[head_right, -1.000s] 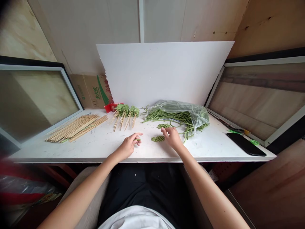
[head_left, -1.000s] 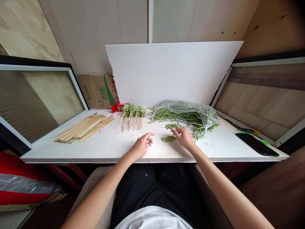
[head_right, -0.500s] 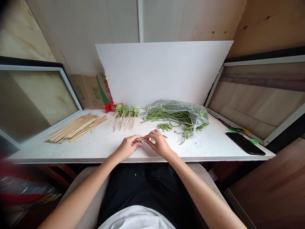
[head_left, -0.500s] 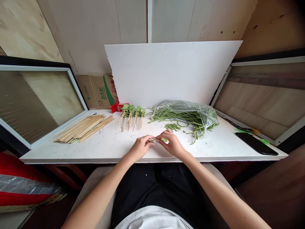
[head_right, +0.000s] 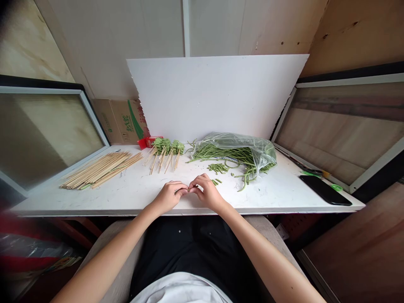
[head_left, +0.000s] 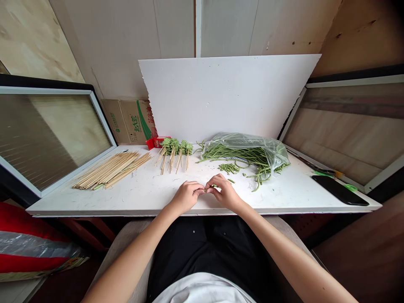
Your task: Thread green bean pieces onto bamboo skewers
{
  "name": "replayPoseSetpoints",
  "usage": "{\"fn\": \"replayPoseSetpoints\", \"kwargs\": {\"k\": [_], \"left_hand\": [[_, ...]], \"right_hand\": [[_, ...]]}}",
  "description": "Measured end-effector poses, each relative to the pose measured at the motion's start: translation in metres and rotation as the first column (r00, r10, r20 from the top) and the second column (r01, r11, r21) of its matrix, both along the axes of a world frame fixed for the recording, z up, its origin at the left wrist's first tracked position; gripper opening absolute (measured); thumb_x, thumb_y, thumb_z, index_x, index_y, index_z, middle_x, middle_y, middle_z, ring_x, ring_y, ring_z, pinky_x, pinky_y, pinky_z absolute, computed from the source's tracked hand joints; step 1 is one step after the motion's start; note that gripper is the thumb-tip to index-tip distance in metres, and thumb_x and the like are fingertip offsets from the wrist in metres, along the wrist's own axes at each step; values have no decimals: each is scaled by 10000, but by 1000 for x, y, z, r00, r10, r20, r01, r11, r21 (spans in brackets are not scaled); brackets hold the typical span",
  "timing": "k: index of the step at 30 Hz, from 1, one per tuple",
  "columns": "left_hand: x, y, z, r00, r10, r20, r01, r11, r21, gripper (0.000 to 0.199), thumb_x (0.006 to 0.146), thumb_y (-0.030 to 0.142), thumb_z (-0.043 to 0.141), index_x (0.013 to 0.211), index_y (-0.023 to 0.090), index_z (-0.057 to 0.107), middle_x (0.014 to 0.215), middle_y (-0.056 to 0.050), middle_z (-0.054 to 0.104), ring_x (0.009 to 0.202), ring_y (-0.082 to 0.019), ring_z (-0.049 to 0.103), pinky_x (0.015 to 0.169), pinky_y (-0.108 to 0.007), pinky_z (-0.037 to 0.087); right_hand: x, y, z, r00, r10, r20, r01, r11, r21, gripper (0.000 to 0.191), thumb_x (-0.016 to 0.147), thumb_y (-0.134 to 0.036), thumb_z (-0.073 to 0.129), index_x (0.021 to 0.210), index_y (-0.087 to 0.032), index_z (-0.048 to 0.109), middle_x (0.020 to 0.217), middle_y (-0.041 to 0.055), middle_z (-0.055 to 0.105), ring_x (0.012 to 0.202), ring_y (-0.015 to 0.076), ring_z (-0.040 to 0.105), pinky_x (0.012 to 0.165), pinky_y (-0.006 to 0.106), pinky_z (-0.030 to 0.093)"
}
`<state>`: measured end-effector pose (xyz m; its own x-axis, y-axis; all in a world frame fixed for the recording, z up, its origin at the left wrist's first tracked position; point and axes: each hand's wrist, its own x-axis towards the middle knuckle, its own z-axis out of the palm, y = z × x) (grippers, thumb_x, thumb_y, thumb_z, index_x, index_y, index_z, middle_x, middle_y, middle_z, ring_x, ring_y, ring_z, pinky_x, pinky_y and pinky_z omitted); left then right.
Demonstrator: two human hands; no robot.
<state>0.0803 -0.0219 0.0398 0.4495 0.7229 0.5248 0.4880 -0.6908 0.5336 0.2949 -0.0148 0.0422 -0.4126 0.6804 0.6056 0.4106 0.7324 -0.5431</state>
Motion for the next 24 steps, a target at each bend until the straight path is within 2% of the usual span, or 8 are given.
{"fn": "replayPoseSetpoints", "kwargs": {"k": [4,8,10,12,16,19,22,24], "left_hand": [[-1,1,-1,999,-28,-43,28,1000,12,264,935,82,549,830,215,753,822,-32,756,771,-184,657,907,-363,485],[-2,2,-1,1000,-13,17,14,999,-36,263,923,63,546,846,202,755,796,-33,753,773,-182,674,849,-330,515],[-3,3,-1,998,9,62,-4,997,-81,228,943,103,555,890,196,757,799,-32,750,764,-175,680,787,-305,530],[-4,4,-2,995,31,98,-18,991,-130,182,962,164,576,958,195,756,831,-34,759,772,-174,696,763,-295,546],[-5,4,-6,992,31,124,-8,983,-184,164,973,255,609,1039,197,748,896,-50,779,829,-186,727,767,-295,568],[-4,3,-7,995,25,102,-7,984,-177,165,972,288,622,1024,205,754,924,-55,781,843,-191,721,751,-293,566],[-4,3,-8,996,16,87,-2,986,-167,176,974,303,619,1014,206,760,926,-59,780,828,-189,713,743,-295,568],[-4,3,-8,996,9,89,6,985,-171,183,974,307,616,1020,204,760,936,-62,780,829,-189,716,743,-294,572]], "right_hand": [[-1,2,-4,995,45,-85,-56,990,-133,256,988,-421,623,836,-235,713,839,67,711,906,247,601,839,388,492],[10,10,0,974,39,-224,-97,963,-252,347,927,-560,676,882,-219,722,901,70,722,862,225,645,773,353,505],[24,19,3,977,-63,-205,7,966,-260,403,903,-609,679,890,-211,742,946,86,737,854,232,658,728,348,500],[43,29,4,965,-243,-103,218,953,-210,439,895,-634,668,860,-206,763,928,102,747,839,251,650,713,361,486],[80,46,-3,827,-549,118,556,831,-26,470,890,-645,644,863,-202,801,839,122,747,881,315,633,776,412,467],[93,51,-11,777,-604,180,626,772,-110,506,896,-661,615,886,-188,797,821,124,754,791,298,655,677,369,447],[95,53,-15,765,-593,250,639,748,-181,581,937,-694,527,797,-184,767,706,119,729,640,264,637,615,351,422],[95,54,-14,763,-587,271,642,737,-210,630,967,-704,459,749,-188,747,685,127,727,635,270,650,622,351,430]]}}
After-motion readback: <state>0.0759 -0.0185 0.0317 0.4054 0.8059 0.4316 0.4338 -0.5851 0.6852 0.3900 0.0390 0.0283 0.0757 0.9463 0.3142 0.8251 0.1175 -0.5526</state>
